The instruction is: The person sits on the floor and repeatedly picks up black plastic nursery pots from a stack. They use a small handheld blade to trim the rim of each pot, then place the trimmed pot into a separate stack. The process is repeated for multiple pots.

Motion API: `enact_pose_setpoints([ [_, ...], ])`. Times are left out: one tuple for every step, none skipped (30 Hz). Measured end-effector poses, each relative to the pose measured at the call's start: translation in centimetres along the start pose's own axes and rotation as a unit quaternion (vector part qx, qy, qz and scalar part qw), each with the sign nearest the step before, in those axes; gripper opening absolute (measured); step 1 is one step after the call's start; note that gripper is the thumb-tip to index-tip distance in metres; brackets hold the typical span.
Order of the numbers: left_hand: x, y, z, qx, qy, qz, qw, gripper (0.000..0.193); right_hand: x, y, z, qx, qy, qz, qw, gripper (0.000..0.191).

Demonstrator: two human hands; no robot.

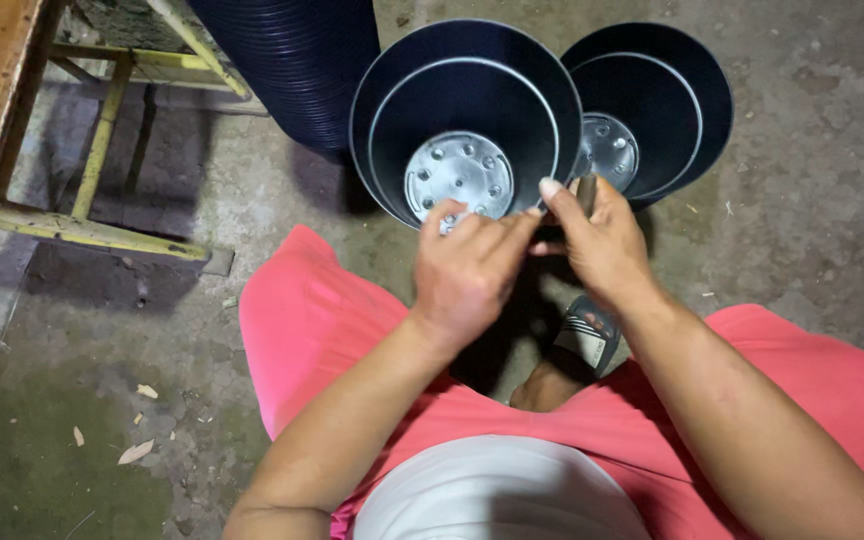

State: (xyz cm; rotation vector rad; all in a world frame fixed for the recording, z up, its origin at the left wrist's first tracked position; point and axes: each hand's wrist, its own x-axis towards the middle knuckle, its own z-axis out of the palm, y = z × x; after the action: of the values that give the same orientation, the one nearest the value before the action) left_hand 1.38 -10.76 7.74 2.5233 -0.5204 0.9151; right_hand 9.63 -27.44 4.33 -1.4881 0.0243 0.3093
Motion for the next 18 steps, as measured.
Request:
enact_pose_setpoints([
  [-0.1,0.4,0.2,0.016,-0.007,0.021,1.0,0.031,0.1,0.4,0.0,0.002,-0.005,-0.022,1.0,0.023],
  [-0.1,0.6,0.1,0.019,-0.018,0.03,0.999,0.033,0.4,0.6,-0.3,-0.001,-0.005,-0.036,0.999,0.025],
  [-0.1,0.6,0.0,0.022,-0.028,0.04,0.999,0.034,0.8,0.6,-0.8,-0.003,-0.005,-0.051,0.999,0.028],
  [0.1,0.5,-0.2,0.025,-0.038,0.05,0.998,0.036,1.2,0.6,-1.4,-0.006,-0.004,-0.066,0.998,0.03],
  [0.2,0.4,-0.6,0.019,-0.05,0.057,0.997,0.034,1.6,0.5,-2.1,0.009,0.007,-0.071,0.997,0.029],
  [0.3,0.1,-1.3,0.014,-0.061,0.064,0.996,0.032,1.9,0.3,-3.0,0.023,0.018,-0.076,0.997,0.028],
  [0.5,-0.3,-2.1,0.009,-0.072,0.072,0.995,0.029,2.4,0.0,-3.7,0.038,0.028,-0.083,0.995,0.027],
  [0.9,-0.6,-2.9,-0.003,-0.077,0.074,0.994,0.025,2.7,-0.4,-4.6,0.012,0.045,-0.084,0.995,0.026],
  [1.2,-0.9,-3.9,-0.017,-0.082,0.075,0.994,0.021,3.0,-0.8,-5.5,-0.015,0.063,-0.085,0.994,0.026],
  [1.6,-1.2,-4.8,-0.03,-0.087,0.077,0.993,0.017,3.1,-1.2,-6.2,-0.041,0.08,-0.085,0.992,0.026],
  [2.1,-1.5,-5.8,-0.023,-0.096,0.089,0.991,0.018,3.3,-1.6,-6.7,-0.045,0.076,-0.106,0.99,0.028],
  [2.4,-1.7,-6.8,-0.017,-0.104,0.1,0.989,0.018,3.3,-1.8,-7.0,-0.05,0.071,-0.126,0.988,0.03],
  [2.7,-1.8,-7.7,-0.01,-0.113,0.111,0.987,0.019,3.3,-1.9,-7.2,-0.055,0.064,-0.146,0.986,0.032],
  [3.0,-1.9,-8.4,-0.006,-0.121,0.115,0.986,0.018,3.2,-2.1,-7.4,-0.054,0.067,-0.148,0.985,0.031],
  [3.3,-1.9,-9.1,-0.001,-0.128,0.118,0.985,0.018,3.2,-2.3,-7.5,-0.054,0.069,-0.15,0.985,0.029],
  [3.5,-1.9,-9.6,0.005,-0.136,0.121,0.983,0.018,3.1,-2.4,-7.6,-0.053,0.07,-0.152,0.984,0.028],
  [3.7,-1.8,-9.9,-0.007,-0.145,0.119,0.982,0.017,3.0,-2.5,-7.7,-0.062,0.07,-0.152,0.984,0.028],
  [3.8,-1.7,-10.1,-0.018,-0.152,0.118,0.981,0.017,2.9,-2.5,-7.7,-0.071,0.07,-0.153,0.983,0.027],
])
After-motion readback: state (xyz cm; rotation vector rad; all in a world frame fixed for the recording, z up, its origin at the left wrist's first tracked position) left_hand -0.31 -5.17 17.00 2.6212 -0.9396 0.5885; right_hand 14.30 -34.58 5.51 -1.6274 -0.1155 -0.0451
